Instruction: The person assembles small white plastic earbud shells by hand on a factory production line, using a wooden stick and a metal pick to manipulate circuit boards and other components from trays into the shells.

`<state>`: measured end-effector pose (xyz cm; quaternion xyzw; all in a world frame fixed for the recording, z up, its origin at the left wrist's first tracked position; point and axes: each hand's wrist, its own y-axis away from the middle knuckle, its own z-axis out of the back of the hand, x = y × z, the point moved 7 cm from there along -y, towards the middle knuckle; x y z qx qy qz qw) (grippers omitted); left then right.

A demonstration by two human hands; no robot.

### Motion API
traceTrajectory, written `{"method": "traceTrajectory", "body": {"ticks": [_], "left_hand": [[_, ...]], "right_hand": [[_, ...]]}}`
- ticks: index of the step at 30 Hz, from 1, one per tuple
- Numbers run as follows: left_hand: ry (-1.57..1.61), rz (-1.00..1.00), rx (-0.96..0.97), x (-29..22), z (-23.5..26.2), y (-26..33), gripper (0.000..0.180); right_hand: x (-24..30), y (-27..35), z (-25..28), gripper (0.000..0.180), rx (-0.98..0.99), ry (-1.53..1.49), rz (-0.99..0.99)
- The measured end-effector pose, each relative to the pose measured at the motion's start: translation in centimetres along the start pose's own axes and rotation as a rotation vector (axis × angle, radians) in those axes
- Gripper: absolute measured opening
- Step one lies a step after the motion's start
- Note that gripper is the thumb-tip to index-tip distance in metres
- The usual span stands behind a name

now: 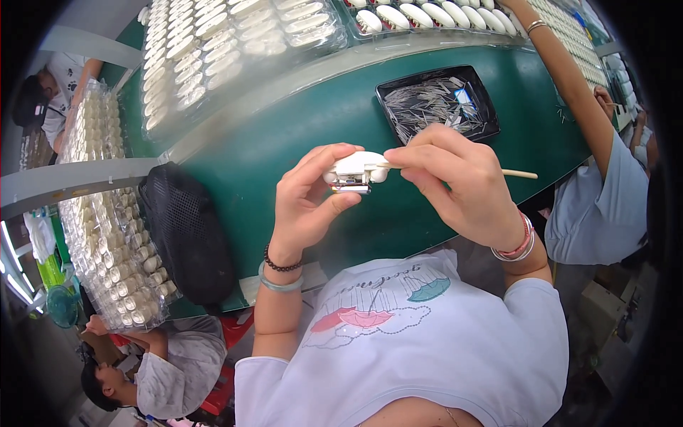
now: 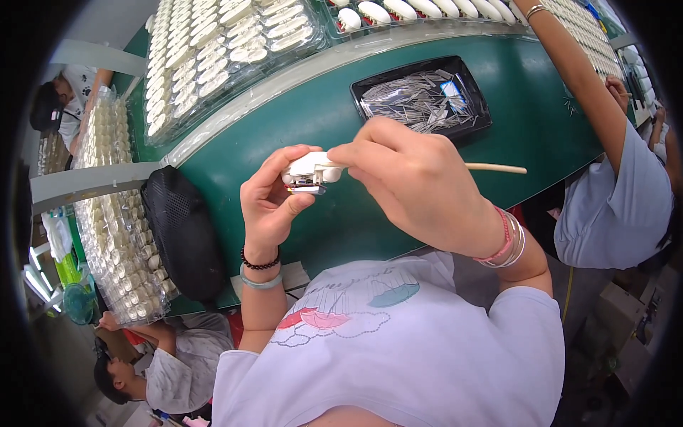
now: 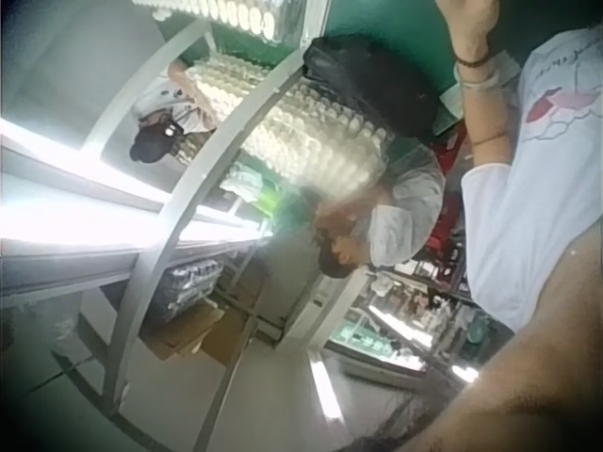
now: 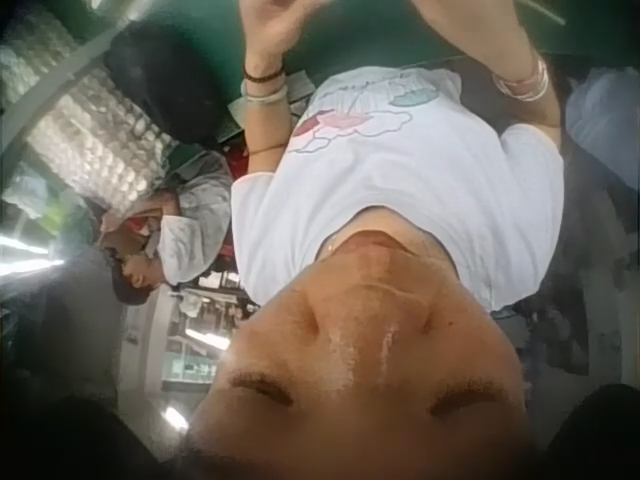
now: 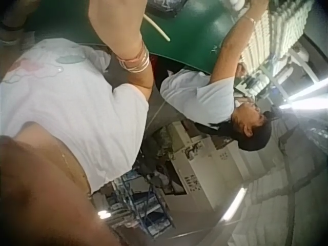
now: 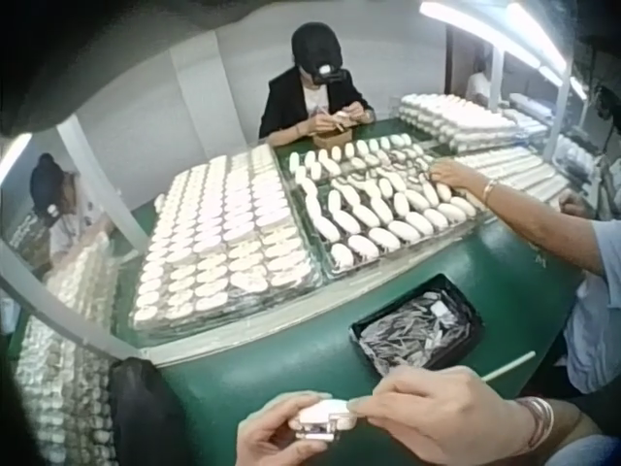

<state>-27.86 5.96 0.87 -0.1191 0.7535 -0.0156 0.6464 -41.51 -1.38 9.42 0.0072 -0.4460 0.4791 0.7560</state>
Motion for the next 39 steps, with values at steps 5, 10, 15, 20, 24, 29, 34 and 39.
{"method": "traceTrajectory", "body": {"ticks": [5, 10, 15, 20, 24, 29, 34, 39], "left_hand": [[0.04, 0.021, 0.022, -0.1, -0.1, 0.2, 0.05], [0.0, 0.011, 0.026, -0.2, -0.3, 0.2, 0.05], [-0.019, 0.008, 0.023, -0.2, -0.4, 0.2, 0.049], [-0.034, 0.011, 0.021, 0.5, -0.6, 0.2, 0.048], [-0.118, -0.024, 0.012, 0.3, -0.7, 0.0, 0.049], [-0.171, -0.074, 0.005, -0.2, -0.2, -0.2, 0.051], [0.177, -0.016, -0.055, 0.3, 0.4, 0.0, 0.053], [0.306, -0.01, -0.043, 0.6, 0.4, 0.3, 0.054]], "right_hand": [[0.8, 0.2, -0.2, 0.016, 0.114, 0.172, 0.048], [1.1, 0.3, -0.5, 0.015, 0.102, 0.257, 0.103], [0.7, 0.2, -0.6, 0.013, 0.146, 0.24, 0.111], [-0.8, 0.3, -1.3, 0.011, 0.254, 0.103, -0.035], [-1.6, 0.2, -1.8, 0.008, 0.194, 0.032, -0.051], [-2.0, -0.1, -1.5, 0.013, 0.164, -0.127, -0.079], [-2.2, -0.4, -0.5, 0.028, 0.081, -0.283, -0.21], [-1.9, -0.3, -2.2, 0.04, 0.219, -0.361, -0.251]]}}
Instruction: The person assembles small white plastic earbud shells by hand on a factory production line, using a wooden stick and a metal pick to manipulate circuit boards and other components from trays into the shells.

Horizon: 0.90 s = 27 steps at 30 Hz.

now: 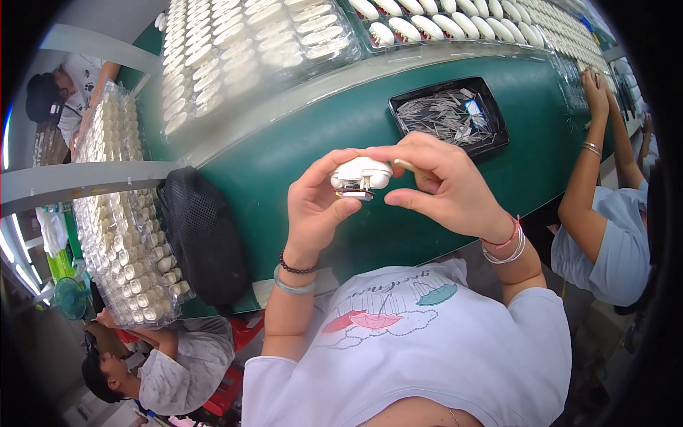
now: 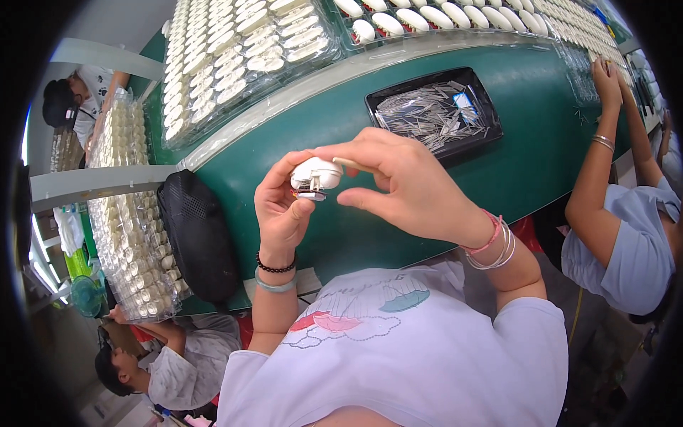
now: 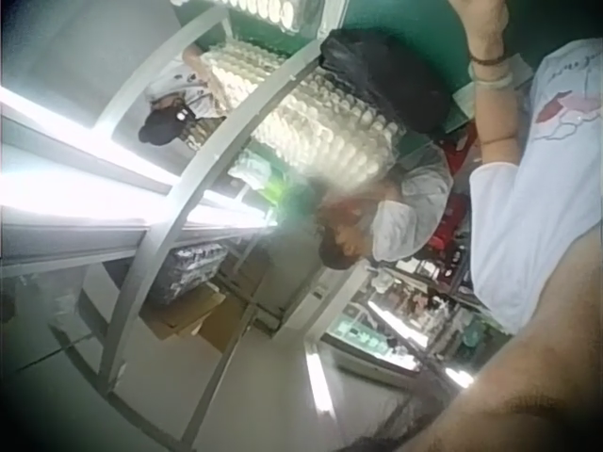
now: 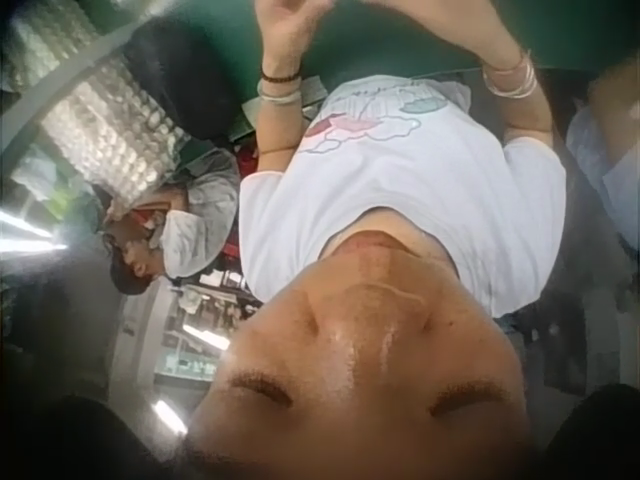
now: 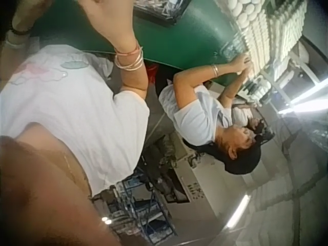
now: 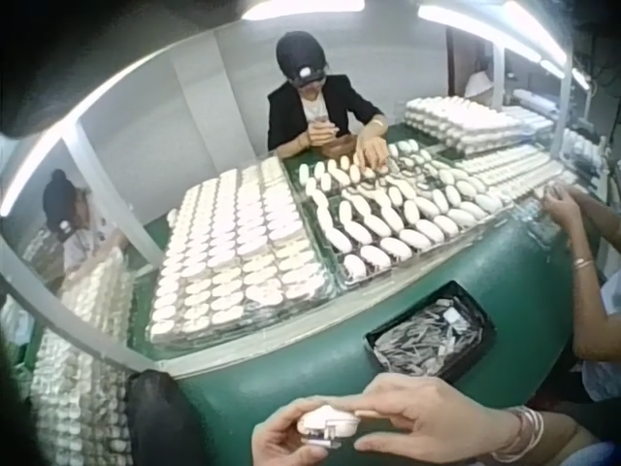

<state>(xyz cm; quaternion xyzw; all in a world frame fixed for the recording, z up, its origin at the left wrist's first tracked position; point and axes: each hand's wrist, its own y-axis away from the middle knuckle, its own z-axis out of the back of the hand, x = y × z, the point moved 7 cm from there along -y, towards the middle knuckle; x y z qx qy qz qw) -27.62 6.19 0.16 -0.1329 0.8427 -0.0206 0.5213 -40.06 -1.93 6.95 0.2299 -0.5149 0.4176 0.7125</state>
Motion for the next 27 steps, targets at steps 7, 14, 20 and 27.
{"method": "traceTrajectory", "body": {"ticks": [7, 14, 20, 27], "left_hand": [[0.038, 0.018, 0.024, 0.4, -0.3, 0.1, 0.057], [-0.78, -0.354, -0.09, -2.7, -1.2, -0.2, 0.041], [-0.158, 0.0, -0.069, 0.2, -0.4, 0.3, 0.029], [-0.097, -0.002, -0.267, 0.6, 0.1, 0.4, 0.027]], "right_hand": [[-0.5, -0.2, -0.7, 0.04, -0.076, 0.017, 0.086], [0.3, 0.0, -0.3, 0.027, -0.145, 0.296, 0.132], [-2.5, -1.4, -0.5, 0.02, 0.117, -0.26, -0.068], [-0.7, -0.9, -1.2, 0.038, -0.056, 0.043, 0.094]]}}
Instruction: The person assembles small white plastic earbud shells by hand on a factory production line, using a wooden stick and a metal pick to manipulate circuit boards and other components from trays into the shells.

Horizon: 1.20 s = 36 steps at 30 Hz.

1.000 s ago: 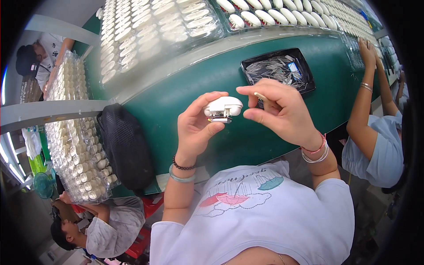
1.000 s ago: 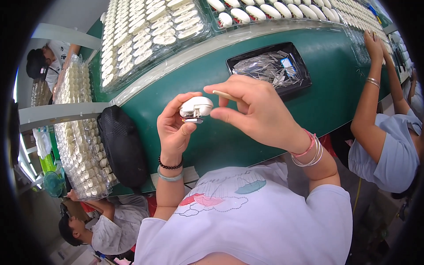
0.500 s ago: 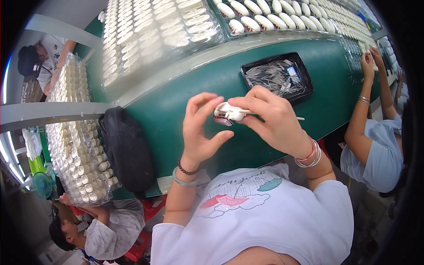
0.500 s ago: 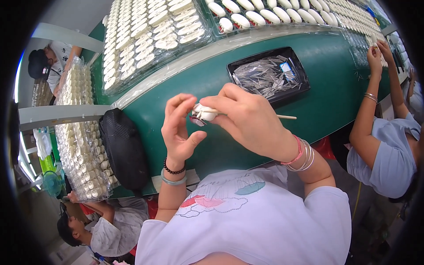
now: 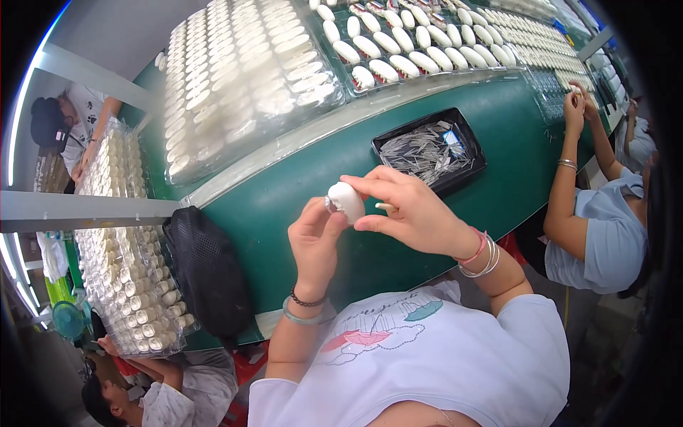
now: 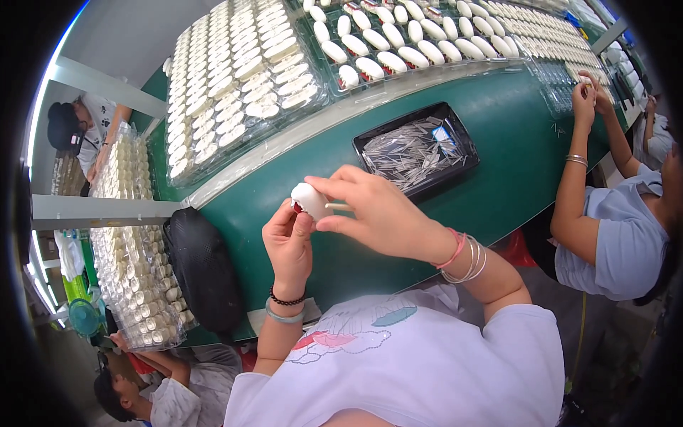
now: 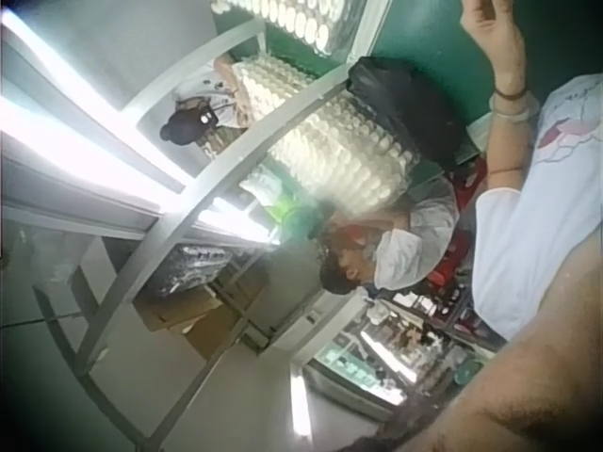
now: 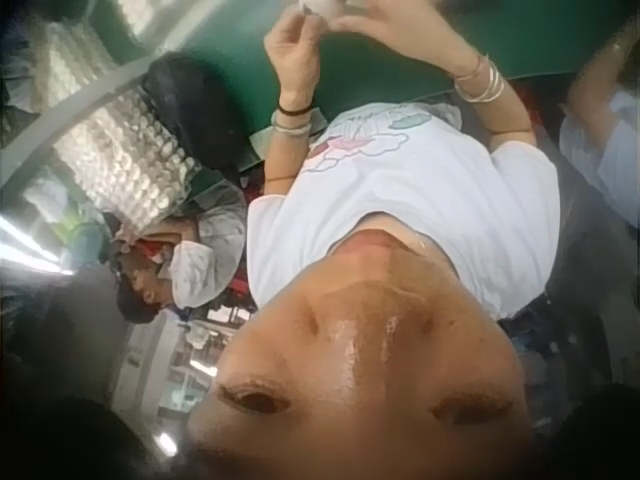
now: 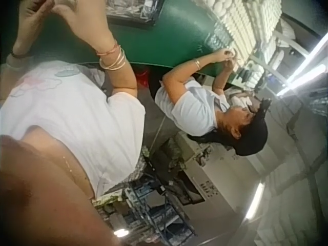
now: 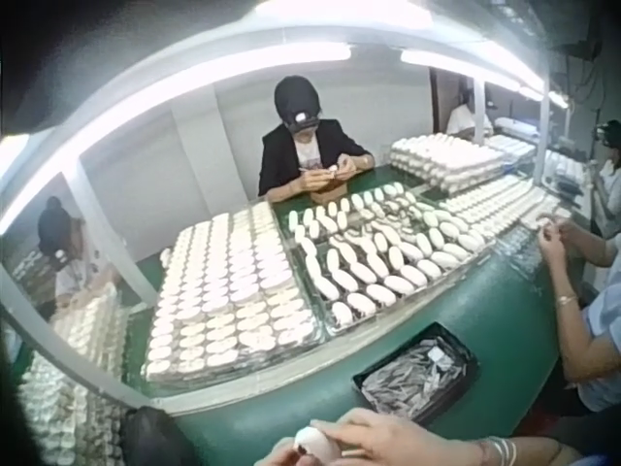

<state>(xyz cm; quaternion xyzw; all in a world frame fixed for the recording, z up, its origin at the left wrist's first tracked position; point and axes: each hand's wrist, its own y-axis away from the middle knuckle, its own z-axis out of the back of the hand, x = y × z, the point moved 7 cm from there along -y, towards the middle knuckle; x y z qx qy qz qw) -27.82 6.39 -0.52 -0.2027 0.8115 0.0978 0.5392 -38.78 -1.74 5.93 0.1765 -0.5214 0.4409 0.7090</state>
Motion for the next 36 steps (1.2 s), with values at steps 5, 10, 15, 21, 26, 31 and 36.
{"method": "traceTrajectory", "body": {"ticks": [5, 10, 15, 21, 26, 31, 36], "left_hand": [[0.336, 0.27, 0.069, 1.1, -0.3, -0.1, 0.026], [0.125, 0.111, 0.082, 1.6, 0.6, -0.3, 0.031], [0.005, 0.077, 0.063, 0.8, 0.1, -0.7, 0.033], [0.003, 0.144, -0.111, 0.1, 1.9, -1.1, 0.027], [-0.14, 0.167, -0.17, 0.3, 2.8, -1.3, 0.02], [-0.203, 0.139, -0.231, -0.1, 4.1, -1.6, 0.018], [-0.2, 0.154, -0.276, -0.3, 5.2, -1.8, 0.017]], "right_hand": [[-1.9, -1.1, 0.3, 0.035, 0.238, -0.271, -0.303], [-1.1, -1.5, 0.1, 0.033, 0.257, -0.054, -0.241], [-1.3, -3.6, 0.4, 0.033, 0.323, 0.014, -0.236], [-7.7, -16.5, 12.4, 0.031, -0.088, 0.144, -0.144], [-14.7, -28.0, 19.4, 0.037, -0.292, 0.468, -0.318], [-19.5, -33.2, 18.4, 0.04, -0.298, 0.841, -0.413], [-21.1, -34.0, 18.0, 0.048, -0.107, 0.664, -0.538]]}}
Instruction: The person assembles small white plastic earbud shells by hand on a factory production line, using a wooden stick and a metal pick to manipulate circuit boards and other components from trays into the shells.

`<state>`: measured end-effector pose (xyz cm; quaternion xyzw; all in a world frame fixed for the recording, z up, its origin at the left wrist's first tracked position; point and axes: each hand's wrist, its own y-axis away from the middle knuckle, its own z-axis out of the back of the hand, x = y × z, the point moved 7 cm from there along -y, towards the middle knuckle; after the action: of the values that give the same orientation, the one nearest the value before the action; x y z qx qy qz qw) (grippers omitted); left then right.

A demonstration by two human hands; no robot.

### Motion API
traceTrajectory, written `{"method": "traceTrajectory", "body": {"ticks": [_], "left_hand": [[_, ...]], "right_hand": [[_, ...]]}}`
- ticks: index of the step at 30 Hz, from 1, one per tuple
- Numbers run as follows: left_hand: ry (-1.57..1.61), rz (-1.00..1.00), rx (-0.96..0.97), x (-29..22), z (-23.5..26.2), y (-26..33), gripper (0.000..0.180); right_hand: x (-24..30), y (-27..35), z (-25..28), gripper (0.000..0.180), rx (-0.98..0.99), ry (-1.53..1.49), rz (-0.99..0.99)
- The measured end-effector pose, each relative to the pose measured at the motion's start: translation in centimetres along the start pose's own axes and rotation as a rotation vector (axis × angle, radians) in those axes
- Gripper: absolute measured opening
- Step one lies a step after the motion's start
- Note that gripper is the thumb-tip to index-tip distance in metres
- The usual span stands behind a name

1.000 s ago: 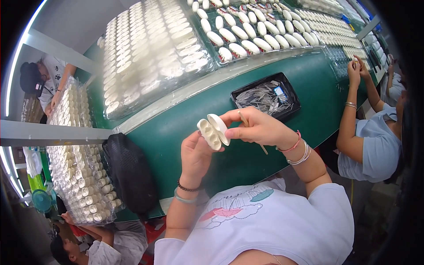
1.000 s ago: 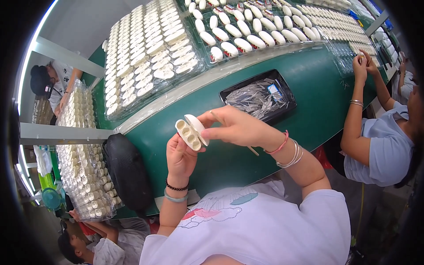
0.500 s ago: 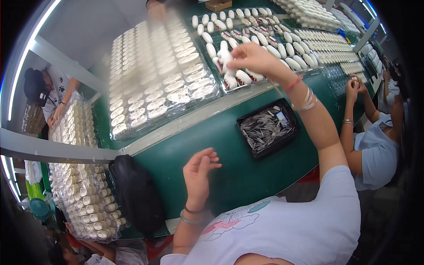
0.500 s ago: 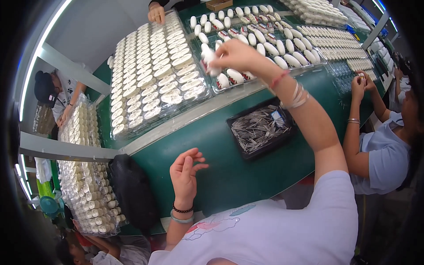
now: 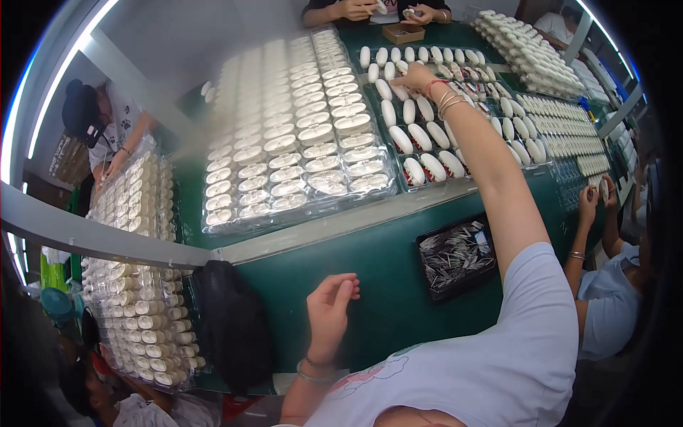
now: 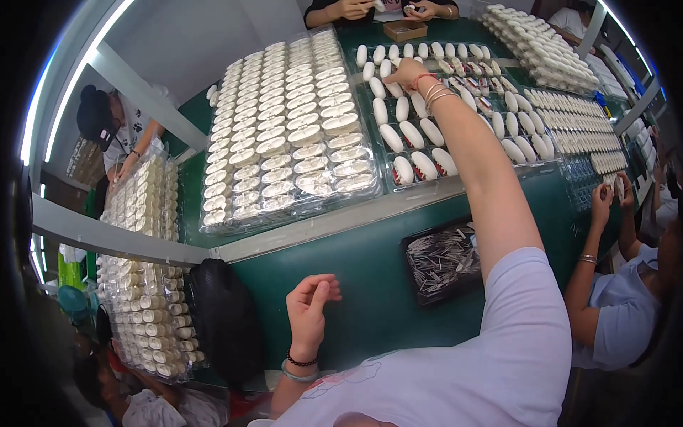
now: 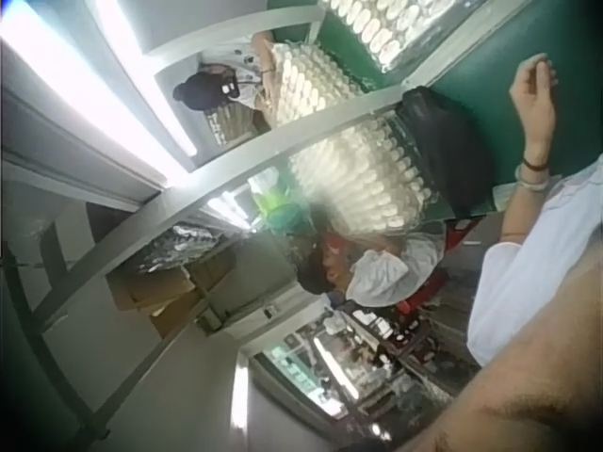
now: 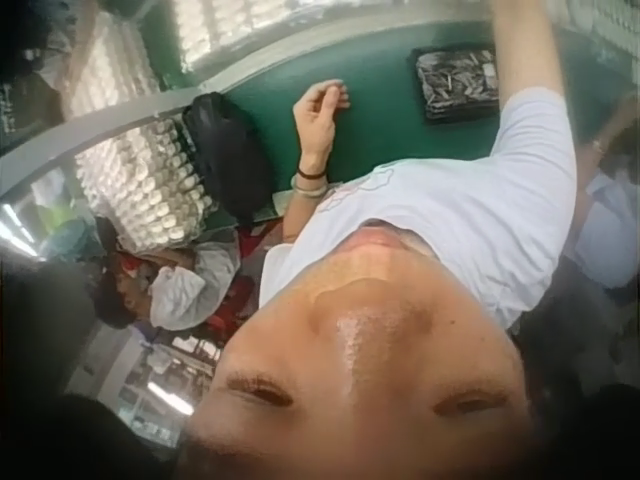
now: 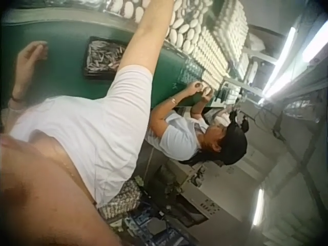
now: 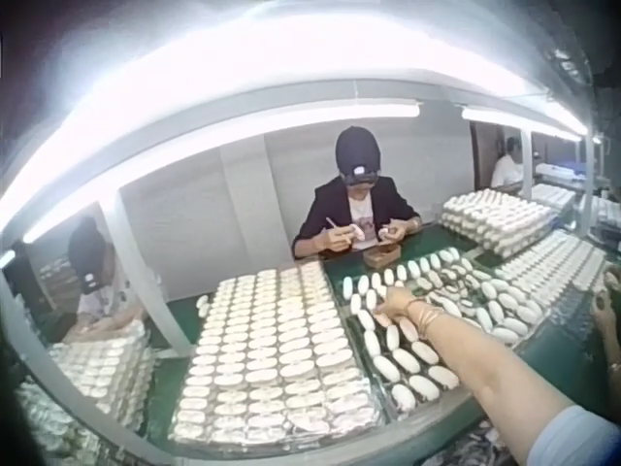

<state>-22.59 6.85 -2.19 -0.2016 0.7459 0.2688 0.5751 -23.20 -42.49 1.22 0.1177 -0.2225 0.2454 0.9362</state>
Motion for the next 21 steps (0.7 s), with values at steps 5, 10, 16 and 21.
{"method": "traceTrajectory", "body": {"ticks": [5, 10, 16, 21], "left_hand": [[-0.007, -0.015, 0.025, -0.2, -0.3, -0.3, 0.016], [-0.012, -0.032, 0.017, 0.3, -0.2, -0.5, 0.016], [-0.005, -0.051, 0.02, -0.2, -0.5, -0.2, 0.016], [0.012, -0.06, 0.061, -0.6, -1.0, 0.3, 0.016]], "right_hand": [[-2.8, -0.9, 1.2, 0.045, -0.1, 0.286, -0.003], [-3.4, 0.0, 0.9, 0.039, -0.208, 0.298, 0.041], [-0.5, 6.3, 5.4, 0.034, -0.102, 0.008, 0.15], [7.0, 22.1, 5.4, 0.024, -0.052, -0.301, 0.502]]}}
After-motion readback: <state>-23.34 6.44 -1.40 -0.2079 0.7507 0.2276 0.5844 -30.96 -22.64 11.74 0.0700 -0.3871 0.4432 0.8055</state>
